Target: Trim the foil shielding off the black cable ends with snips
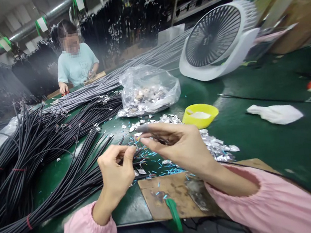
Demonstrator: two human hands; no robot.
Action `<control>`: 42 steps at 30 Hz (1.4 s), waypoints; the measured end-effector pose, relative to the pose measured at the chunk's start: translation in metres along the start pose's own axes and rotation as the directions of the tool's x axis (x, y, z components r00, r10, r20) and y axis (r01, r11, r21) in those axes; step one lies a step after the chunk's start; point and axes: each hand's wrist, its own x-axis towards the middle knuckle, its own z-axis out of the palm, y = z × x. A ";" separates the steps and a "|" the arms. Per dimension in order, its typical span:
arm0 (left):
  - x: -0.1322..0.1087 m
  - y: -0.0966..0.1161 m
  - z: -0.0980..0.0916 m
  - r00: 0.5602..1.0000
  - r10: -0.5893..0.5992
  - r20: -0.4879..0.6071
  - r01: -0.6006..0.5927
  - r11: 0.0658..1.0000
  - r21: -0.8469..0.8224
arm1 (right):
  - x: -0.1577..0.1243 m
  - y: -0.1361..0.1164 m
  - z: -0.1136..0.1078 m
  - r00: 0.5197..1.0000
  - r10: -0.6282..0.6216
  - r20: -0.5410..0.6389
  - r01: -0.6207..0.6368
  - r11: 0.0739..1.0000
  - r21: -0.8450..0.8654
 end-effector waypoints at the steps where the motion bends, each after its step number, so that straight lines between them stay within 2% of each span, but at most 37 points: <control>1: 0.000 0.000 0.000 1.000 -0.001 -0.006 0.001 1.000 -0.002 | -0.001 0.000 0.000 1.000 -0.010 -0.003 0.010 1.000 0.002; 6: -0.001 0.000 0.001 1.000 0.013 -0.017 -0.013 1.000 0.004 | -0.002 0.003 0.000 0.999 -0.054 0.003 0.054 0.998 -0.014; 9: -0.001 -0.002 0.002 1.000 -0.004 -0.010 0.004 1.000 -0.017 | 0.000 0.004 -0.001 1.000 0.007 0.023 -0.007 1.000 -0.014; 12: 0.001 -0.004 0.003 0.990 -0.114 0.082 0.126 0.979 -0.163 | 0.003 0.003 -0.002 0.987 0.121 0.104 -0.123 0.992 0.011; 14: 0.005 -0.004 0.000 0.964 -0.190 0.186 0.241 0.918 -0.315 | 0.005 0.002 -0.002 0.973 0.174 0.149 -0.183 0.982 0.048; 15: 0.008 -0.005 -0.003 0.952 -0.213 0.219 0.285 0.880 -0.379 | 0.006 0.002 -0.003 0.970 0.188 0.151 -0.200 0.978 0.066; 17: 0.016 -0.007 -0.012 0.949 -0.226 0.219 0.303 0.848 -0.435 | 0.006 0.003 -0.003 0.974 0.194 0.120 -0.205 0.975 0.082; 19: 0.025 -0.014 -0.023 0.968 -0.194 0.162 0.240 0.907 -0.347 | 0.006 0.004 -0.003 0.982 0.178 0.063 -0.183 0.980 0.084; 21: 0.033 -0.026 -0.031 0.974 -0.166 0.155 0.176 0.983 -0.054 | 0.006 0.005 -0.003 0.988 0.153 0.006 -0.152 0.984 0.090; 22: 0.036 -0.034 -0.033 0.971 -0.174 0.165 0.150 0.978 0.145 | 0.006 0.005 -0.003 0.990 0.140 -0.017 -0.138 0.986 0.095; 23: 0.038 -0.043 -0.033 0.968 -0.193 0.158 0.131 0.934 0.333 | 0.005 0.005 -0.003 0.991 0.128 -0.027 -0.124 0.987 0.099; 24: 0.039 -0.051 -0.032 0.967 -0.212 0.142 0.135 0.898 0.419 | 0.005 0.005 -0.003 0.993 0.115 -0.023 -0.112 0.989 0.098; 27: 0.039 -0.074 -0.021 0.964 -0.246 0.099 0.163 0.844 0.511 | 0.003 0.006 -0.003 0.994 0.077 0.075 -0.082 0.995 0.060; 30: 0.038 -0.083 -0.010 0.970 -0.231 0.081 0.153 0.832 0.533 | 0.003 0.008 -0.002 0.982 0.040 0.182 -0.035 0.999 -0.029; 34: 0.038 -0.070 -0.008 0.990 -0.123 0.067 0.077 0.876 0.476 | 0.004 0.010 -0.002 0.960 -0.078 0.270 0.132 0.974 -0.185; 37: 0.033 -0.048 -0.011 0.997 -0.019 0.077 -0.012 0.925 0.380 | 0.007 0.011 -0.003 0.957 -0.188 0.218 0.252 0.916 -0.313; 40: 0.022 -0.026 -0.010 0.991 0.122 0.049 -0.129 0.972 0.196 | 0.008 0.010 -0.003 0.959 -0.233 0.160 0.277 0.882 -0.381; 42: 0.014 -0.016 -0.010 0.985 0.173 0.007 -0.173 0.974 0.147 | 0.007 0.009 -0.002 0.955 -0.242 0.171 0.291 0.877 -0.382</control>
